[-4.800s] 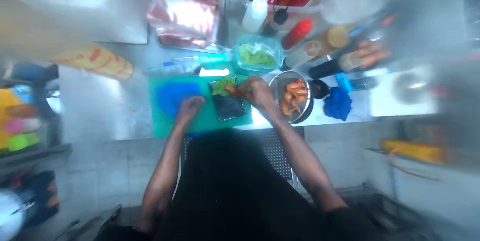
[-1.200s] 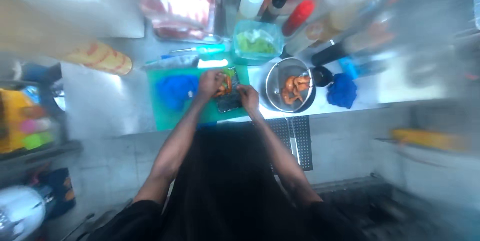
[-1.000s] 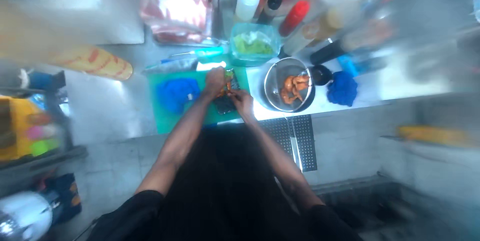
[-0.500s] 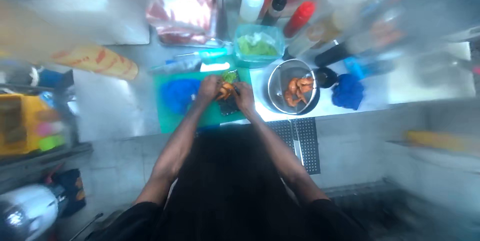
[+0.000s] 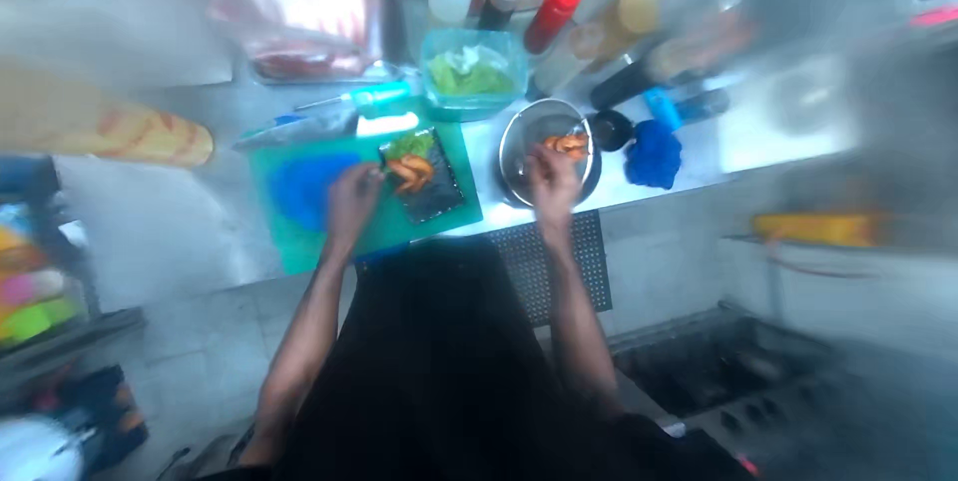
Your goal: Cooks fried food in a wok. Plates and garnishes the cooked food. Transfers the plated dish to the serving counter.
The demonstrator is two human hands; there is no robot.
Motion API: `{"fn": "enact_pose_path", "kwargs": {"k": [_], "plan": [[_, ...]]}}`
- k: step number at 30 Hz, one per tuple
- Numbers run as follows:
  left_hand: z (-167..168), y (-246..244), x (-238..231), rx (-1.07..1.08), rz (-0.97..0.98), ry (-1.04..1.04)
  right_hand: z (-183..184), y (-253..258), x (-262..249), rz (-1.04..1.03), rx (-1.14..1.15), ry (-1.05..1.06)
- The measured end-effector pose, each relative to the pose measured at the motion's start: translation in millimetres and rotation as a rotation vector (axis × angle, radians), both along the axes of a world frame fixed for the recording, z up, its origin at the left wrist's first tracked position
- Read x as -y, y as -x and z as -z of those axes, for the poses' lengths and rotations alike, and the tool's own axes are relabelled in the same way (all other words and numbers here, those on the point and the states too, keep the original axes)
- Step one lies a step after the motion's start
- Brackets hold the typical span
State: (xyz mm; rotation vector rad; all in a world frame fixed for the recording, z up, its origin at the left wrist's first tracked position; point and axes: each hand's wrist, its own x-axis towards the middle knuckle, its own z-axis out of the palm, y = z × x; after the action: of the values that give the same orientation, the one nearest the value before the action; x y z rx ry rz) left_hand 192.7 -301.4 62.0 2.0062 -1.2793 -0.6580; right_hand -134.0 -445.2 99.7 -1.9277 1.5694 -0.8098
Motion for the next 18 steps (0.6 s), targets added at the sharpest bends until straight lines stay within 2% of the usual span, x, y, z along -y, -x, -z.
{"fn": "enact_pose_path", "kwargs": {"k": [2, 4, 5, 7, 9, 12, 18], "plan": [[0, -3, -35, -0.076, -0.046, -0.014, -13, 58, 8, 0.224, -0.028, -0.085], [8, -5, -63, -0.128, -0.094, -0.067, -15, 100, 7, 0.294, -0.162, -0.145], [11, -4, -74, -0.144, -0.111, -0.102, -16, 113, 1, 0.208, -0.252, -0.158], [15, -1, -90, -0.151, -0.115, -0.157, -19, 123, -15, -0.093, -0.370, -0.184], [15, 2, -97, -0.157, -0.078, -0.198, -5, 125, -5, -0.320, -0.475, -0.160], [14, 4, -94, -0.175, -0.008, -0.213, 28, 126, 26, -0.486, -0.578, -0.070], [12, -6, -86, -0.186, 0.017, -0.173, 32, 114, 47, -0.663, -0.685, -0.066]]}}
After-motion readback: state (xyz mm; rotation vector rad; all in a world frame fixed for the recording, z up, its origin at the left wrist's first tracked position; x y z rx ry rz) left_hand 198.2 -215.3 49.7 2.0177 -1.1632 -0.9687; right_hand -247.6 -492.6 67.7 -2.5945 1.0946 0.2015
